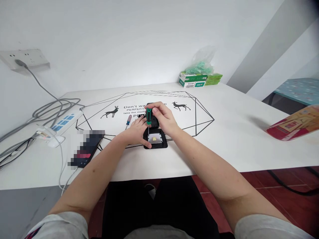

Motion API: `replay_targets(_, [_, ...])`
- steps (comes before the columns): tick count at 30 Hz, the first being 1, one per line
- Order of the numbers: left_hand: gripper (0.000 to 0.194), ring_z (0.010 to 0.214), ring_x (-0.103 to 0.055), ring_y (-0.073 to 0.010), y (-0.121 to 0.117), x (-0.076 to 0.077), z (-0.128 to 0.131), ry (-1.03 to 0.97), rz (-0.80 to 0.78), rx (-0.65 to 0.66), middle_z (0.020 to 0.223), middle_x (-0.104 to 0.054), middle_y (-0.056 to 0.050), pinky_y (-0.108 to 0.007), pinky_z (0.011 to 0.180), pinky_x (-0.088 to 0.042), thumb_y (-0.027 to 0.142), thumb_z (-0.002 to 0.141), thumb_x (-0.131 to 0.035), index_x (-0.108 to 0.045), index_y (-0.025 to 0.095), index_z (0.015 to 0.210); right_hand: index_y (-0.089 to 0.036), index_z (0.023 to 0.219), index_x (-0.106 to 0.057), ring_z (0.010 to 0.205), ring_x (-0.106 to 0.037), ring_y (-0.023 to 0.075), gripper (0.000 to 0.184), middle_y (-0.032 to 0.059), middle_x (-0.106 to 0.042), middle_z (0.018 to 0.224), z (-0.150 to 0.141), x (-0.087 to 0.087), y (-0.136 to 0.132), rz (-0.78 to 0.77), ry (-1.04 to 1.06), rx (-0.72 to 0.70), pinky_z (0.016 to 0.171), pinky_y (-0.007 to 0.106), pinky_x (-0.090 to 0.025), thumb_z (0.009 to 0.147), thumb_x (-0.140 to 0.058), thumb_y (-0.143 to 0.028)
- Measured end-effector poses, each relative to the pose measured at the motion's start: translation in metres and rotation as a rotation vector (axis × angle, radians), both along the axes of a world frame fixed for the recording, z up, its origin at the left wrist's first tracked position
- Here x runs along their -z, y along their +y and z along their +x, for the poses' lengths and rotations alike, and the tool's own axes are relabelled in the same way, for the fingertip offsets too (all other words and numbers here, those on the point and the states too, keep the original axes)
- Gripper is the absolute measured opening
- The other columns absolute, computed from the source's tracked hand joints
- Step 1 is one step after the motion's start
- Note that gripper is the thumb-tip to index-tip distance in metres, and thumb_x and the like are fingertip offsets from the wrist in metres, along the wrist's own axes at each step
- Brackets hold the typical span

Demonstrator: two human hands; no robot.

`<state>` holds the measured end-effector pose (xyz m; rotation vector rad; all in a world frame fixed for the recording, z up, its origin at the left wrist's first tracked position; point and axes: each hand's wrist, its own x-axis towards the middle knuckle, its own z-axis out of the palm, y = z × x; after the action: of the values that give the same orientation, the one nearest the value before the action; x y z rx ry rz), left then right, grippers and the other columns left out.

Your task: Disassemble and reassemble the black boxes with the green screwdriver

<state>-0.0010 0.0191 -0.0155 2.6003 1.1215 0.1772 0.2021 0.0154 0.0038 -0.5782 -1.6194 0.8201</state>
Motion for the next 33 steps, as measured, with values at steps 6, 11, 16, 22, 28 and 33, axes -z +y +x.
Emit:
replay_targets(6, [0.067,0.153,-0.033,-0.0551,-0.005,-0.005,0.002,0.001,0.046,0.013,0.145,-0.06,-0.018,-0.073,0.128,-0.028,0.079,0.066,-0.095,-0.072,0.022,0.093,-0.029,0.113,-0.053,0.113,-0.079,0.023,0.056,0.0074,-0.079,0.122,-0.008,0.004,-0.002,-0.098,0.1,-0.122,0.107,0.048,-0.064,0.085,-0.088,-0.064])
replay_targets(11, [0.062,0.148,-0.039,-0.0532,-0.009,-0.01,0.004,0.017,0.052,0.013,0.133,-0.065,-0.015,-0.073,0.128,-0.025,0.078,0.068,-0.092,-0.071,0.023,0.089,-0.03,0.124,-0.056,0.126,-0.075,0.0248,0.048,0.0102,-0.074,0.139,-0.006,0.005,-0.004,-0.102,0.065,-0.124,0.114,0.051,-0.061,0.099,-0.069,-0.069])
replay_targets(16, [0.06,0.14,-0.045,-0.0496,-0.008,-0.009,0.005,0.006,0.033,0.012,0.133,-0.066,-0.015,-0.069,0.126,-0.03,0.076,0.068,-0.091,-0.069,0.023,0.086,-0.029,0.127,-0.071,0.124,-0.068,0.028,0.047,0.0108,-0.071,0.129,0.001,0.003,0.0,0.135,-0.105,0.117,0.117,0.055,-0.056,0.108,-0.052,-0.067])
replay_targets(22, [0.062,0.139,-0.045,-0.0476,-0.008,-0.008,0.005,-0.012,-0.017,0.021,0.132,-0.067,-0.015,-0.062,0.119,-0.04,0.078,0.067,-0.089,-0.065,0.023,0.084,-0.029,0.123,-0.074,0.123,-0.068,0.0275,0.045,0.0096,-0.074,0.126,0.0,0.003,0.001,0.189,-0.1,0.116,0.116,0.053,-0.055,0.112,-0.045,-0.061])
replay_targets(28, [0.058,0.144,-0.043,-0.0502,-0.008,-0.007,0.004,-0.047,-0.035,0.027,0.142,-0.062,-0.016,-0.063,0.121,-0.04,0.074,0.069,-0.089,-0.069,0.023,0.089,-0.028,0.122,-0.07,0.112,-0.075,0.0247,0.041,0.0081,-0.078,0.126,-0.006,0.005,-0.004,0.043,-0.045,0.044,0.098,0.045,-0.064,0.097,-0.074,-0.06])
replay_targets(33, [0.054,0.138,-0.049,-0.0474,-0.007,-0.008,0.005,-0.052,-0.023,0.058,0.132,-0.067,-0.015,-0.06,0.117,-0.044,0.07,0.072,-0.088,-0.069,0.024,0.093,-0.029,0.125,-0.063,0.114,-0.076,0.0235,0.033,0.0092,-0.077,0.133,-0.008,0.006,-0.007,0.03,-0.008,0.018,0.103,0.047,-0.064,0.1,-0.071,-0.049])
